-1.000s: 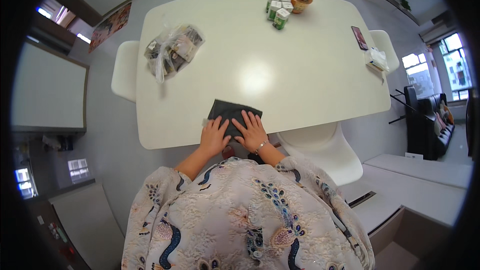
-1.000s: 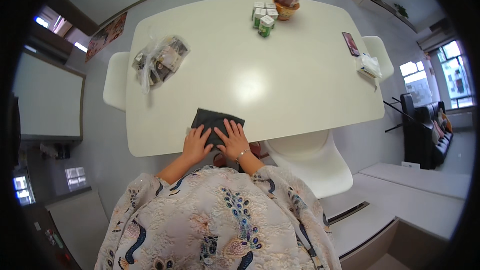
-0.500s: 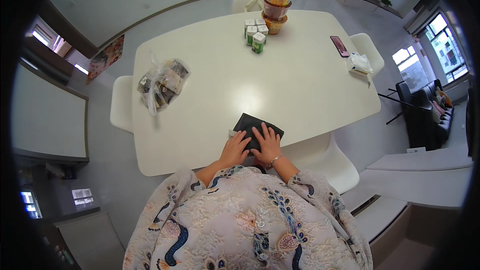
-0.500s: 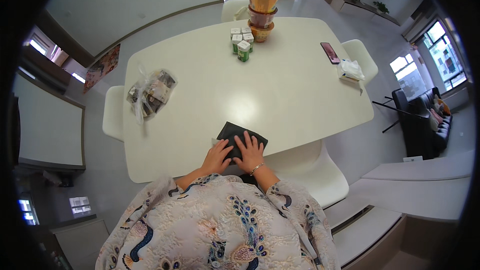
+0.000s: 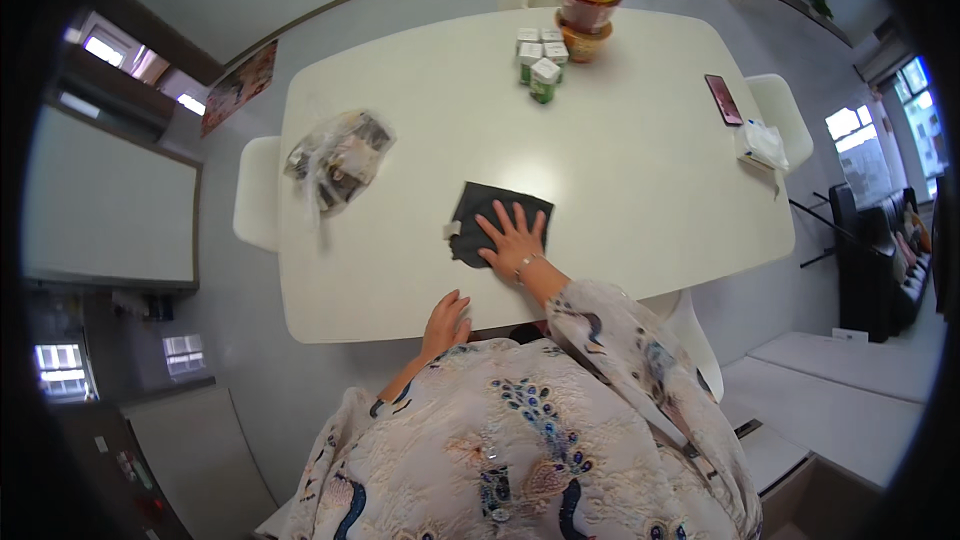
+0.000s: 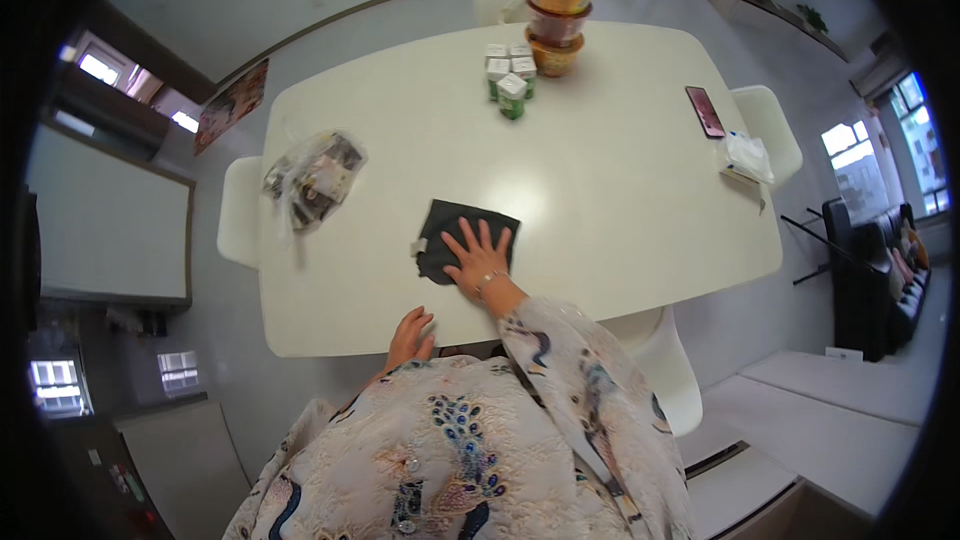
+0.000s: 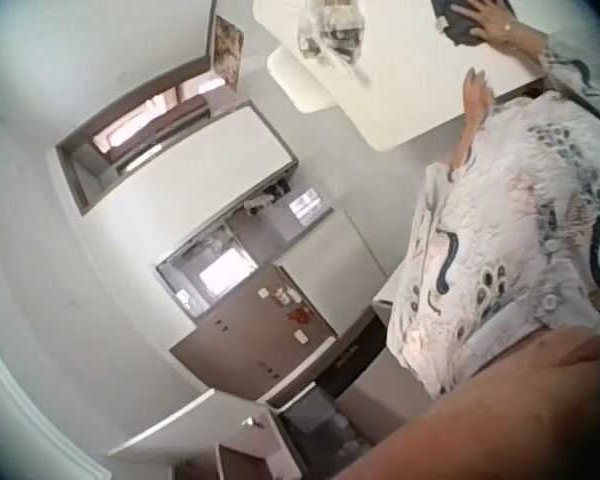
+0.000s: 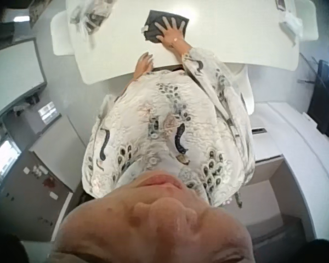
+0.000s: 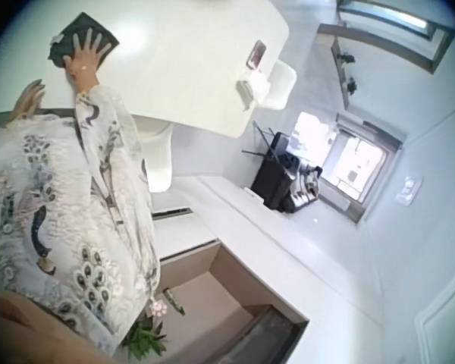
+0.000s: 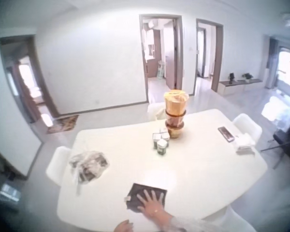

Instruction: The person wipes a white dining table with a dark cloth, moving items like a plastic bag and a yellow-capped bottle aside to access the surface. They repeatedly wipe different sections of the table, fold the cloth, and place the plastic bag into a cabinet before resuming wiping.

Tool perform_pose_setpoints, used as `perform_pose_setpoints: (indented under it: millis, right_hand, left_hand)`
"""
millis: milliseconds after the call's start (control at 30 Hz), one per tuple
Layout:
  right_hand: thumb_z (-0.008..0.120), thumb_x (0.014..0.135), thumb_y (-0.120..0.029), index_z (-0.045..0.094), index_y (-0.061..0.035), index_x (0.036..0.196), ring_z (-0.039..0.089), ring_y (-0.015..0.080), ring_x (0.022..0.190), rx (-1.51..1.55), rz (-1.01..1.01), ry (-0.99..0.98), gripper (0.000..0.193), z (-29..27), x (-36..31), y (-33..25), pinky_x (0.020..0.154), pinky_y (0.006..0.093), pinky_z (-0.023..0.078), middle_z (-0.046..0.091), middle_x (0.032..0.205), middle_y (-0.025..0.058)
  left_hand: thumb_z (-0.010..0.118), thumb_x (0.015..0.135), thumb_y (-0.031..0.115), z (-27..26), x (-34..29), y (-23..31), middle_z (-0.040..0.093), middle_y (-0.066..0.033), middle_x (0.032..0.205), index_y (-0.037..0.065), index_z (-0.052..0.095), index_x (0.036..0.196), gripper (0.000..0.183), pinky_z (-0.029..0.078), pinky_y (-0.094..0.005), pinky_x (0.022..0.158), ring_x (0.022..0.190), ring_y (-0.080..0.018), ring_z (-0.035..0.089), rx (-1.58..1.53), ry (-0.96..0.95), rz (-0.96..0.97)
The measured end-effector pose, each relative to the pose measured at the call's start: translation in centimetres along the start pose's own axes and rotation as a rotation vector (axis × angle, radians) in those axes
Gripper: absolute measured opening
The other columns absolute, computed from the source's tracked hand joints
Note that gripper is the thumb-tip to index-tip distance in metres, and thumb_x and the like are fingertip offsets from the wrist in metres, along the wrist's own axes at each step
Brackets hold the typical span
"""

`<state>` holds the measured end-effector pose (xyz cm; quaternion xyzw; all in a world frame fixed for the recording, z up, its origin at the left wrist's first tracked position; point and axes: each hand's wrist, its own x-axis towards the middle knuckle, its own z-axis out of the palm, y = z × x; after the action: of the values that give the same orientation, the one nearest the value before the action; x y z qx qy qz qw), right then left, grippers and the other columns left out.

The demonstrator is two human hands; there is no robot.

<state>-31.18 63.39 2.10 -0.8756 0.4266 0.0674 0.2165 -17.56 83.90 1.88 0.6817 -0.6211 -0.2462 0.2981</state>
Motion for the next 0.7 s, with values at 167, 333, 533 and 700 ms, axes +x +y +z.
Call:
perform_pose_setpoints:
  millis: [167, 333, 533, 700]
  right_hand:
    - [0.043, 0.096, -0.047, 0.023, -0.0349, 0.151, 0.008, 0.0303, 0.147, -0.009, 0.007, 0.030, 0.059, -2.0, 4.7, 2.0, 0.111, 0.0649, 0.001, 0.009, 0.161, 0.0010]
    - [0.045, 0.094, -0.048, 0.024, -0.0352, 0.150, 0.010, 0.0301, 0.146, 0.009, 0.320, 0.153, 0.061, -3.1, 5.3, 10.2, 0.110, 0.0661, 0.003, 0.010, 0.161, -0.0002]
    - [0.044, 0.094, -0.050, 0.022, -0.0364, 0.150, 0.011, 0.0299, 0.146, 0.010, 0.637, 0.281, 0.062, -2.8, -0.3, 22.1, 0.110, 0.0662, 0.006, 0.011, 0.160, -0.0008]
    - [0.042, 0.094, -0.053, 0.016, -0.0374, 0.152, 0.012, 0.0307, 0.146, 0.095, 0.917, 0.265, 0.065, -2.6, -8.9, 28.4, 0.110, 0.0657, 0.007, 0.007, 0.161, -0.0001]
  left_hand:
    - [0.060, 0.086, 0.013, 3.0, -1.1, -3.6, 0.049, -0.0198, 0.133, 0.006, 0.057, 0.124, 0.039, 0.052, -0.0386, 0.087, 0.113, -0.0340, 0.057, -0.139, 0.049, 0.080]
    - [0.059, 0.087, 0.012, 2.0, 0.6, -0.4, 0.050, -0.0188, 0.132, 0.006, 0.057, 0.124, 0.038, 0.052, -0.0377, 0.088, 0.112, -0.0327, 0.058, -0.173, -0.027, -0.037]
    - [0.058, 0.087, 0.008, 1.4, 2.6, 2.2, 0.050, -0.0190, 0.131, 0.005, 0.056, 0.124, 0.037, 0.051, -0.0378, 0.090, 0.112, -0.0321, 0.059, -0.148, -0.099, -0.041]
    - [0.058, 0.086, 0.007, 1.9, 2.9, 2.4, 0.050, -0.0181, 0.131, 0.005, 0.057, 0.123, 0.037, 0.052, -0.0368, 0.088, 0.108, -0.0299, 0.061, -0.182, -0.127, -0.028]
